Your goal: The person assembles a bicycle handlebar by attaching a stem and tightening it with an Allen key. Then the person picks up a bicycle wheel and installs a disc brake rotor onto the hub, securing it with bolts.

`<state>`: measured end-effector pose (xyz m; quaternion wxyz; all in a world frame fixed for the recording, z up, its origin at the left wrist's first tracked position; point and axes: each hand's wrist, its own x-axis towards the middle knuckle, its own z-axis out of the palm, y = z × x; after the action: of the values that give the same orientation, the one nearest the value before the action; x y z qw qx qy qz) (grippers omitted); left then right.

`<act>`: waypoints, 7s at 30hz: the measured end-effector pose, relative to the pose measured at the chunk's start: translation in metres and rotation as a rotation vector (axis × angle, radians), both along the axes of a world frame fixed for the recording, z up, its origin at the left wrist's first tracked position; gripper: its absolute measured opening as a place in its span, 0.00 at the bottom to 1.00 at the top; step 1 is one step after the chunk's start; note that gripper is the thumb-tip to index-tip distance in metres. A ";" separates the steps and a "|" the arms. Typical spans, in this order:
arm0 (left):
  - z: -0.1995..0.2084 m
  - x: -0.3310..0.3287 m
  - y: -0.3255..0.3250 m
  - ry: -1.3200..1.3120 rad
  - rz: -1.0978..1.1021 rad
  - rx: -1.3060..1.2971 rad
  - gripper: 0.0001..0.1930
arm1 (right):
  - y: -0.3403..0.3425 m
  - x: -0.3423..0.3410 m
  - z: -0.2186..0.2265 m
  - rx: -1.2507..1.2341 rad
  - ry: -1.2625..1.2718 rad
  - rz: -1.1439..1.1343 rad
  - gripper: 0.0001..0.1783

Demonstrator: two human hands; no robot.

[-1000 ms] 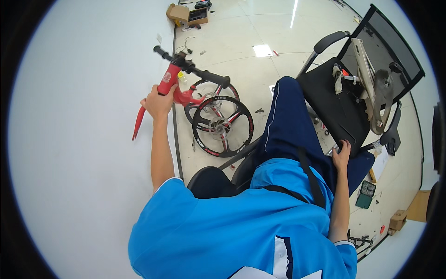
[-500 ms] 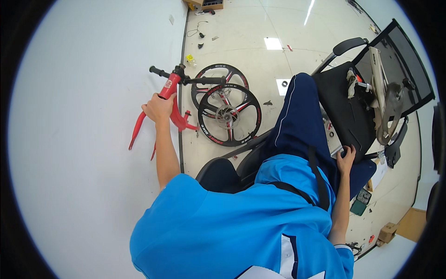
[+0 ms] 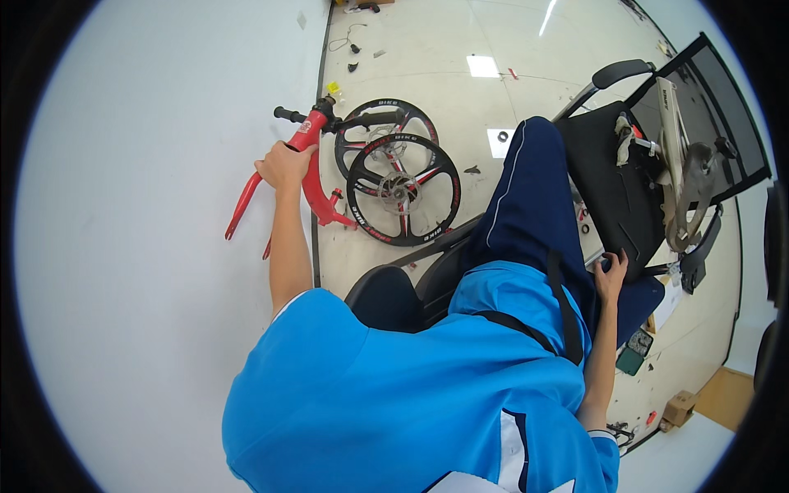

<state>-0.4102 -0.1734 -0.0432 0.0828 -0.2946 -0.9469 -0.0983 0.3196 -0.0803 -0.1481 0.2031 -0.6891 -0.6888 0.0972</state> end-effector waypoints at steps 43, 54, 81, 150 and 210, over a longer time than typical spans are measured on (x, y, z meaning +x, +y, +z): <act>-0.343 0.161 -0.215 -0.753 0.766 0.547 0.18 | 0.002 0.000 -0.019 -0.128 -0.459 -0.025 0.20; -0.345 0.157 -0.231 -0.932 0.848 0.271 0.40 | 0.002 -0.022 -0.006 -0.180 -0.462 -0.070 0.19; -0.286 0.076 0.153 -0.445 -0.750 -0.897 0.30 | 0.010 -0.066 0.022 -0.224 -0.342 -0.240 0.17; 0.002 0.570 0.389 -1.226 -1.273 0.452 0.12 | 0.109 0.031 0.090 0.113 0.213 -0.367 0.09; -0.124 0.535 0.255 -1.233 -0.814 0.288 0.13 | 0.164 0.018 0.010 0.135 0.079 -0.285 0.20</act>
<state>0.1251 0.0818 -0.1674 -0.4676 -0.4992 -0.6157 -0.3913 0.3379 0.0837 -0.1379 0.2875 -0.7603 -0.5806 0.0481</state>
